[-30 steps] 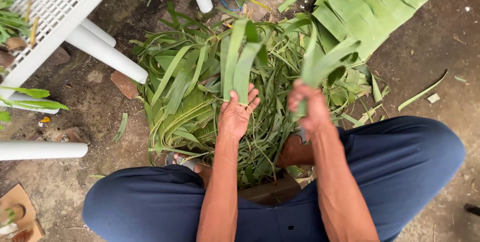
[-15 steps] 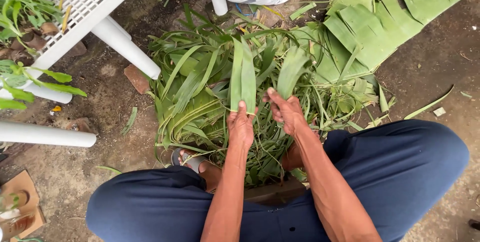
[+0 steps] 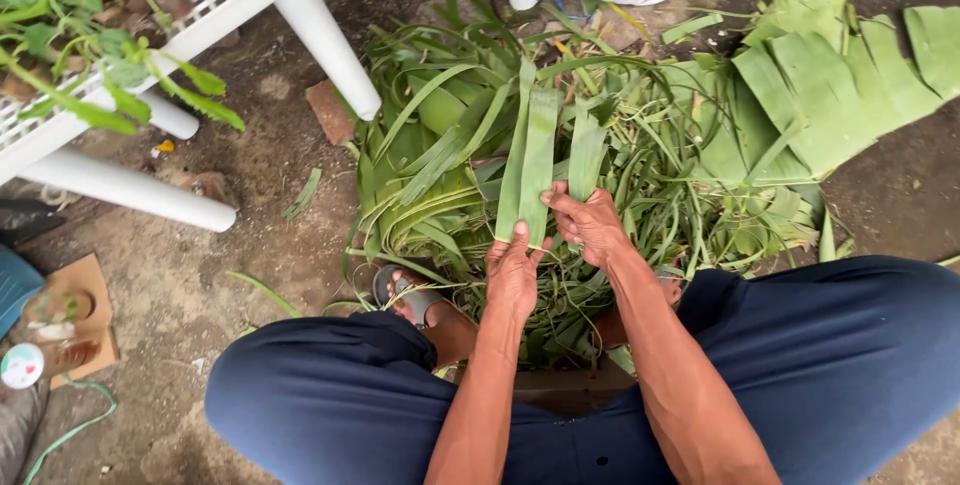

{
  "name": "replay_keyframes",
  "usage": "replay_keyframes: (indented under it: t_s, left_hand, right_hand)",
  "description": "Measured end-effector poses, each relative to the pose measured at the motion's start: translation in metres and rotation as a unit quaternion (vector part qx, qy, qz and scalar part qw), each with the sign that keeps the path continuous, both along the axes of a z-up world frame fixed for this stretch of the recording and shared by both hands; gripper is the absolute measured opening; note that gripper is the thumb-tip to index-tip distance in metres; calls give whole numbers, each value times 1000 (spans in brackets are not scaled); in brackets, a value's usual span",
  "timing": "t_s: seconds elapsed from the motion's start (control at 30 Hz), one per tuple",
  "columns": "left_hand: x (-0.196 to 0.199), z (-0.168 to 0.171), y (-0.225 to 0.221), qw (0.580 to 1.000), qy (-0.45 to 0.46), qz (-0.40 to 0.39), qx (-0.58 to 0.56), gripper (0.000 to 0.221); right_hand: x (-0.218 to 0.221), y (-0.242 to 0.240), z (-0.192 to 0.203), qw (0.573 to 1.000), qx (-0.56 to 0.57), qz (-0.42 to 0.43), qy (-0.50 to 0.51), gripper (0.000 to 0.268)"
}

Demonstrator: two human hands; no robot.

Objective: Tearing banana leaves into thin strips by hand and using a small knife to assist.

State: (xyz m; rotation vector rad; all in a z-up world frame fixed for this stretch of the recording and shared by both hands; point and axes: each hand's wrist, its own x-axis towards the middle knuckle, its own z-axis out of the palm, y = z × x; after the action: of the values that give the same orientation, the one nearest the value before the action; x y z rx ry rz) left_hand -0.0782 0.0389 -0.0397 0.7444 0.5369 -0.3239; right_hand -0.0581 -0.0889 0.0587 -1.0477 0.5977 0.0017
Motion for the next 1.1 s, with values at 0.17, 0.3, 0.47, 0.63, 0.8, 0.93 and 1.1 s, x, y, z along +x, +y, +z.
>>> replay_keyframes:
  t_s: [0.17,0.3,0.47,0.63,0.8,0.93,1.1]
  left_hand:
    - [-2,-17,9,1000,-1,20,-14,27]
    - [0,-15,8,1000,-14,7,-17,27]
    - [-1,-3,2,1000,-20,-3,-22,26]
    - [0,28,-2,999,-18,-2,-41,24]
    - [3,24,-7,999,5,-17,-35,28]
    - [7,36,-12,999,28,-13,-30,30]
    - [9,14,-17,999,48,9,-3,35]
  right_hand:
    - [-2,9,0,1000,-19,19,5,14]
    - [-2,5,-10,999,-38,21,0,14]
    - [-5,0,-10,999,-50,5,2,13]
    - [-5,0,-8,998,-61,-12,2,12]
    - [-5,-4,-17,998,-67,-9,11,10]
    - [-4,-2,-22,997,-76,-17,24,6]
    - [-4,-2,-31,995,-93,-19,34,5]
